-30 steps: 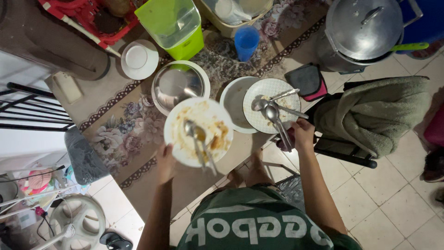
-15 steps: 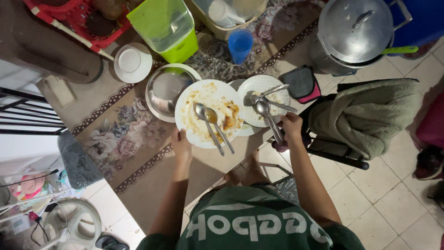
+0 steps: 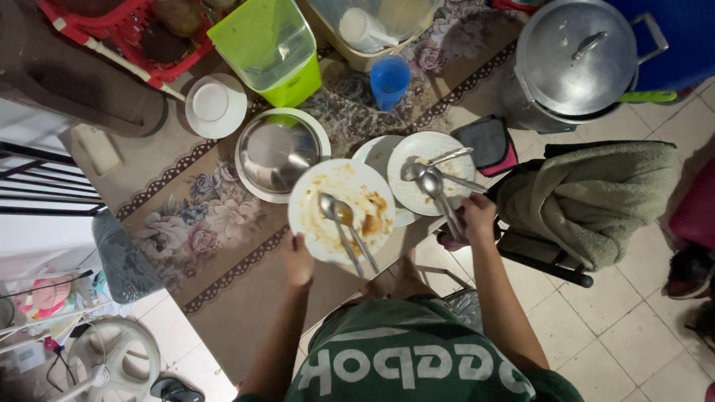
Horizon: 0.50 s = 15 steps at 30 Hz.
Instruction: The person clears used plates, bowls, and cutlery from a dining table and wipes the tabletop with a cloth.
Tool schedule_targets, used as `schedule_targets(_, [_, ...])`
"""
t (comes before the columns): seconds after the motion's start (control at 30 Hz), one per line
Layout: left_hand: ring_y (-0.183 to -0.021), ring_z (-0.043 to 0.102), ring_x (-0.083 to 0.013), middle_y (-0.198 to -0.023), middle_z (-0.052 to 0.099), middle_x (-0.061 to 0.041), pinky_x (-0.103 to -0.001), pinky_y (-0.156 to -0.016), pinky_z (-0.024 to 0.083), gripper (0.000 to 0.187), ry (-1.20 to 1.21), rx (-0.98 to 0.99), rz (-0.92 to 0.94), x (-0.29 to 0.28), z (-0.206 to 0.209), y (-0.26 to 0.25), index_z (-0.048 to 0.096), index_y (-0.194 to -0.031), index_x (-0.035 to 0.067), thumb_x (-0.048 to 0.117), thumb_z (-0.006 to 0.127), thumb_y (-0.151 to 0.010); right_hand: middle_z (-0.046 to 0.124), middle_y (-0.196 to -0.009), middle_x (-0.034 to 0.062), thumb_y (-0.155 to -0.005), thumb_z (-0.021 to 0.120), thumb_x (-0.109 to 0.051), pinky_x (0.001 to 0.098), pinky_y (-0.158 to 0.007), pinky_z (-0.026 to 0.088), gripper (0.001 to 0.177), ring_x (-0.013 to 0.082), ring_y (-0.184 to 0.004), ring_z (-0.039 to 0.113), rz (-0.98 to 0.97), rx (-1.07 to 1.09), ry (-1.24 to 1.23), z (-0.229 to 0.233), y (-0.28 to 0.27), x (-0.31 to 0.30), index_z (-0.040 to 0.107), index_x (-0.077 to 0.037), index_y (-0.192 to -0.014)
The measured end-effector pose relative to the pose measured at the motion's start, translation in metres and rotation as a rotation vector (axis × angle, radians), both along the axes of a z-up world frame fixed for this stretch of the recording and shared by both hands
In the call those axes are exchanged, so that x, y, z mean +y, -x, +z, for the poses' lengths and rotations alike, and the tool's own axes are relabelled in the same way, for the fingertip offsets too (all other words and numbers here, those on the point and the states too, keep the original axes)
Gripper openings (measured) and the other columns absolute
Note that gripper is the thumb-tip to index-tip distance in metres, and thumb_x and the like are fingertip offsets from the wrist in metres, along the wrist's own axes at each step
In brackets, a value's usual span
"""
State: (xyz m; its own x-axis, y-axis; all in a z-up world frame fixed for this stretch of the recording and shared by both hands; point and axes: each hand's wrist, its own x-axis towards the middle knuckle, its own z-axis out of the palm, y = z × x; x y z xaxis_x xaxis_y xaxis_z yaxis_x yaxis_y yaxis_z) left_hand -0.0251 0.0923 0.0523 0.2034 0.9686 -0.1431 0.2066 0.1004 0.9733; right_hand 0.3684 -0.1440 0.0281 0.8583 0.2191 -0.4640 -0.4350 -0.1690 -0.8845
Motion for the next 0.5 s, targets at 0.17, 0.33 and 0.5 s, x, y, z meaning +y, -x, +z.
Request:
schedule_targets(0.17, [-0.092,0.069,-0.0193,-0.104,0.074,-0.016,-0.035,-0.083,0.052,0.026,0.171,0.158,-0.005,-0.019,0.010,-0.035,0.066,-0.122,-0.002,0.014,0.054,-0.104,0.067,-0.082,0.0060,-0.087,0.070,0.003,0.0312,-0.054,0.051,0.014,0.0151,-0.065,0.063,-0.061,-0.087,-0.039,0.018,-0.028,-0.029,0.066,0.004,-0.100])
schedule_targets(0.33, [-0.097,0.068,-0.0163,-0.109,0.074,-0.010,-0.033,-0.085,0.052,0.027,0.145,-0.003,-0.075,-0.020,0.008,-0.056,0.064,-0.124,-0.002,0.014,0.055,-0.105,0.069,-0.088,0.0044,-0.087,0.072,0.003,0.0278,-0.065,0.048,0.015,0.0121,-0.075,0.062,-0.038,-0.216,0.024,0.029,-0.046,-0.051,0.068,0.004,-0.102])
schedule_targets(0.5, [-0.091,0.062,-0.0151,-0.105,0.070,-0.010,-0.032,-0.082,0.051,0.026,0.195,-0.075,0.015,-0.003,0.010,-0.047,0.064,-0.125,-0.003,0.013,0.055,-0.106,0.072,-0.092,0.0043,-0.089,0.067,0.004,0.0272,-0.067,0.050,0.015,0.0114,-0.077,0.064,0.126,-0.305,0.088,0.018,-0.038,-0.039,0.071,0.005,-0.103])
